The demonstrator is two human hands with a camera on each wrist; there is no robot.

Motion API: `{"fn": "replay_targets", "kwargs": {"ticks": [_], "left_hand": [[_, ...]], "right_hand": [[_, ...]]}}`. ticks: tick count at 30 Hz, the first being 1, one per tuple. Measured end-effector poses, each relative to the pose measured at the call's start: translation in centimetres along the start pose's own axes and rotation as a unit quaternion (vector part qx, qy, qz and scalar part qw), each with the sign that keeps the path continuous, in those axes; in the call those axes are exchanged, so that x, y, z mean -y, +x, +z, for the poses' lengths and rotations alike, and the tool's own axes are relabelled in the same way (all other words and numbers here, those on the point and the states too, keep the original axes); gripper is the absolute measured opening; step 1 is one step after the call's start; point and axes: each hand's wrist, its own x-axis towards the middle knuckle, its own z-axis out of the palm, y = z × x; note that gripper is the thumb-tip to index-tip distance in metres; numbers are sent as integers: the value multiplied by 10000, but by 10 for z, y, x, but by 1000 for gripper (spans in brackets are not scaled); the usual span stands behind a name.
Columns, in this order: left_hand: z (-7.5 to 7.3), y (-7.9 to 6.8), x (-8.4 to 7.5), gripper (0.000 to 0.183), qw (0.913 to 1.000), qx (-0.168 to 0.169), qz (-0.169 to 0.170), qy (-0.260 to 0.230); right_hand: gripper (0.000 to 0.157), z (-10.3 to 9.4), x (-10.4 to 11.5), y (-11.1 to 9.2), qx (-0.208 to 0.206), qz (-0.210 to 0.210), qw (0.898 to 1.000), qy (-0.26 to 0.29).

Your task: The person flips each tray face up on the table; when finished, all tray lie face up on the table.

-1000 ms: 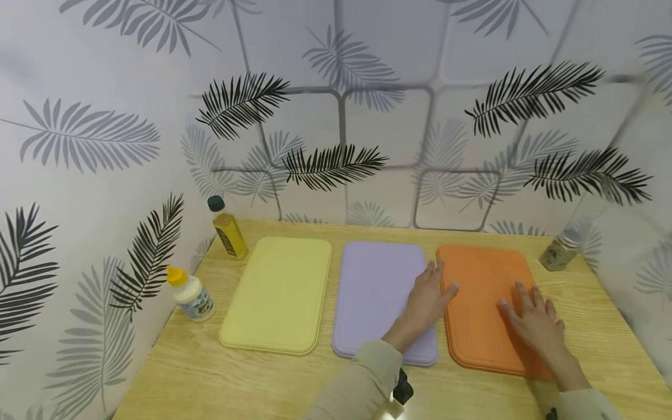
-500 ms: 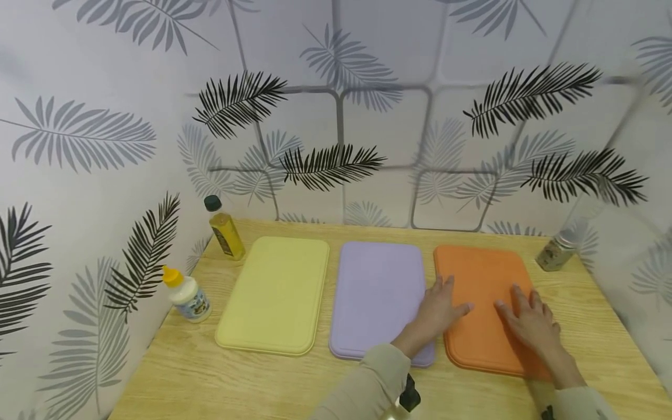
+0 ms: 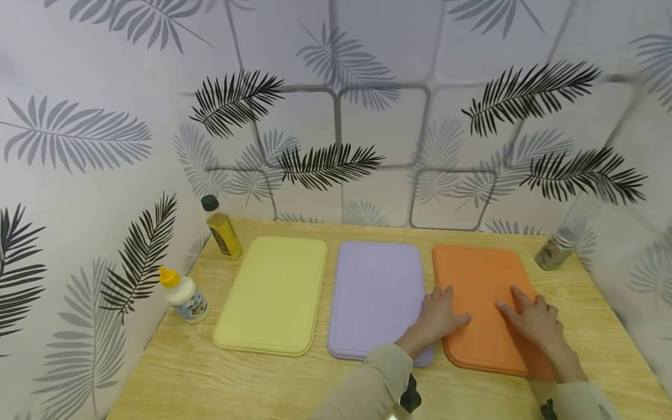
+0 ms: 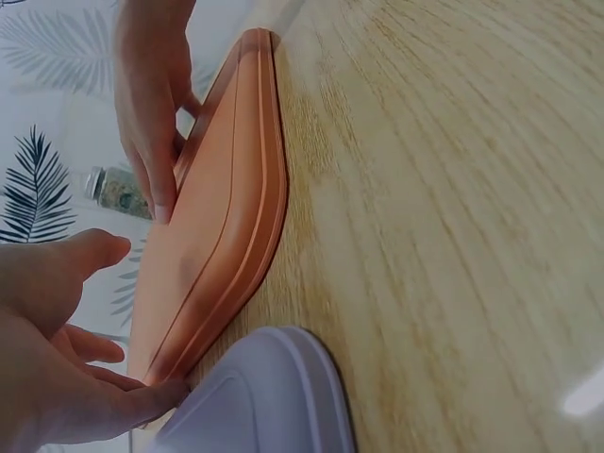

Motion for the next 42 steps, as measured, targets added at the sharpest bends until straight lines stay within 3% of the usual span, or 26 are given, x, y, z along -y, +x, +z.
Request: {"fn": "replay_targets", "kwargs": {"ticks": [7, 10, 14, 19, 23, 27, 31, 34, 36, 42], "left_hand": [[-4, -2, 0, 68, 9999, -43, 51, 104], [-6, -5, -3, 67, 9999, 57, 83, 72], [-3, -7, -5, 60, 9991, 85, 153, 396], [2, -4, -3, 43, 9954, -70, 137, 947], [6, 0, 1, 39, 9926, -136, 278, 1177], [7, 2, 2, 38, 9908, -157, 379, 1288], [6, 3, 2, 36, 9884, -228, 406, 1449], [5, 4, 2, 35, 9872, -254, 425, 1515], [4, 5, 2, 31, 9874, -259, 448, 1495], [5, 5, -1, 29, 9877, -276, 409, 1486]], "right_hand": [[82, -2, 3, -1, 55, -44, 10000, 58], [81, 0, 2, -1, -121, -51, 9999, -69], [78, 1, 0, -1, -363, -64, 9992, -146], [70, -4, 2, 0, -563, -64, 9982, 210], [62, -15, 3, 1, -729, 219, 9920, 1005], [63, -32, -2, 2, -323, 728, 9724, 2193], [68, -50, -14, 5, 353, 1145, 9342, 3359], [69, -57, -21, 7, 677, 1170, 9131, 3848], [68, -60, -24, 8, 768, 1096, 9123, 3871], [72, -72, -33, 12, 792, 888, 9315, 3439]]}}
